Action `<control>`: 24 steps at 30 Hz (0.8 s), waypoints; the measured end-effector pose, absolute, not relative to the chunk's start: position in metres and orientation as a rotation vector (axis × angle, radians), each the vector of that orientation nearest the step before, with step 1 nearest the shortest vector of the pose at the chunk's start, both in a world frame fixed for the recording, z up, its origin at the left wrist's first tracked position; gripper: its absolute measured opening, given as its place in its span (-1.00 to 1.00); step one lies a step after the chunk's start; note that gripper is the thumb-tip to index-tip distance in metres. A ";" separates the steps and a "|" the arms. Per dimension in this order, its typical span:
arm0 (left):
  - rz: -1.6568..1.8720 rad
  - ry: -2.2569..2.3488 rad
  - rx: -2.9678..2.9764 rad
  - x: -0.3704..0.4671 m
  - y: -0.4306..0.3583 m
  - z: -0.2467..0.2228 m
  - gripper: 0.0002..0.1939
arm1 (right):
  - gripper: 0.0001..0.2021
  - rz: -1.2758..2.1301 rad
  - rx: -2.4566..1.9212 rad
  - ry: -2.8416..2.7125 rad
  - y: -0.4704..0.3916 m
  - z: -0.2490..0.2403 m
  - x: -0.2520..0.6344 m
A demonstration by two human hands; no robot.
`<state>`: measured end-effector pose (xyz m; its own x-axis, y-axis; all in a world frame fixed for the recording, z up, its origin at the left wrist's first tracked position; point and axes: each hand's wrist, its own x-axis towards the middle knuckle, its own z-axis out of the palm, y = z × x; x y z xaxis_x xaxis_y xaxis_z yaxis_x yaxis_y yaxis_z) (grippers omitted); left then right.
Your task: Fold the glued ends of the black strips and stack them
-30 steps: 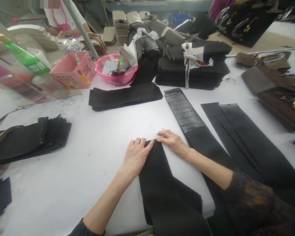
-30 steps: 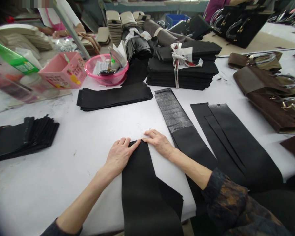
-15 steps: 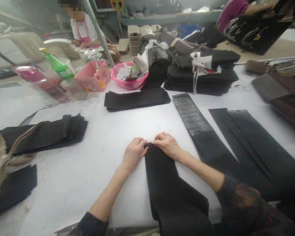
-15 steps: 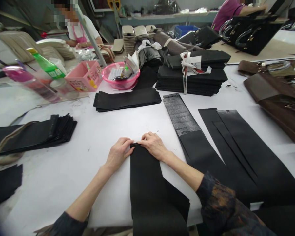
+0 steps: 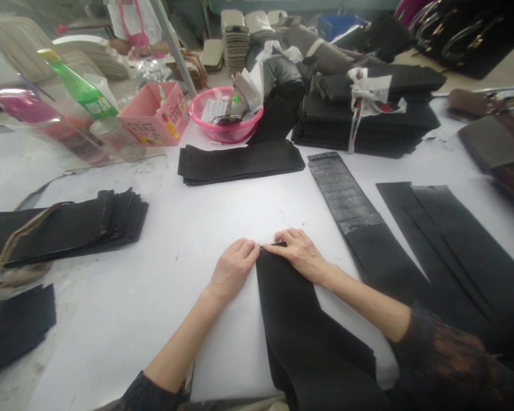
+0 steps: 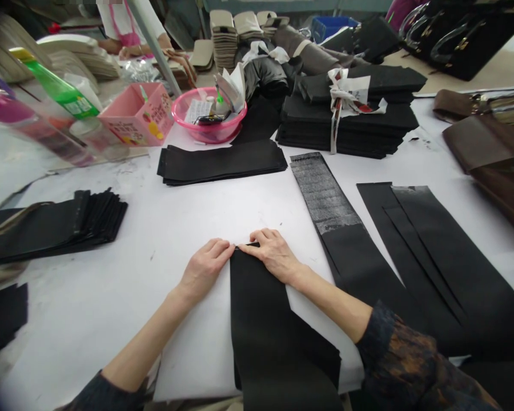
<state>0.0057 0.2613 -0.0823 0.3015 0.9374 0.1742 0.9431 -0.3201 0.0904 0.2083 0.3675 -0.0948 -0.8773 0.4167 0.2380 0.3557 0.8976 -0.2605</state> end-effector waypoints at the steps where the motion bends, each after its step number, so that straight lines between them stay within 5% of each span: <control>1: -0.284 -1.809 -2.499 0.007 0.261 -0.082 -0.75 | -0.63 0.288 -0.569 -2.780 0.367 -0.095 0.208; 13: -0.452 -1.722 -2.460 0.003 0.252 -0.093 -0.66 | -0.60 0.243 -0.586 -2.817 0.365 -0.094 0.208; 24: -0.141 -1.719 -2.403 0.018 0.258 -0.084 -0.70 | -0.64 0.204 -0.536 -2.819 0.364 -0.094 0.205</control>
<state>0.0180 0.2577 -0.0839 0.3255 0.9276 0.1832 0.9451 -0.3132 -0.0934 0.2050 0.3644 -0.0936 -0.8969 0.3775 0.2304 0.3404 0.9218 -0.1853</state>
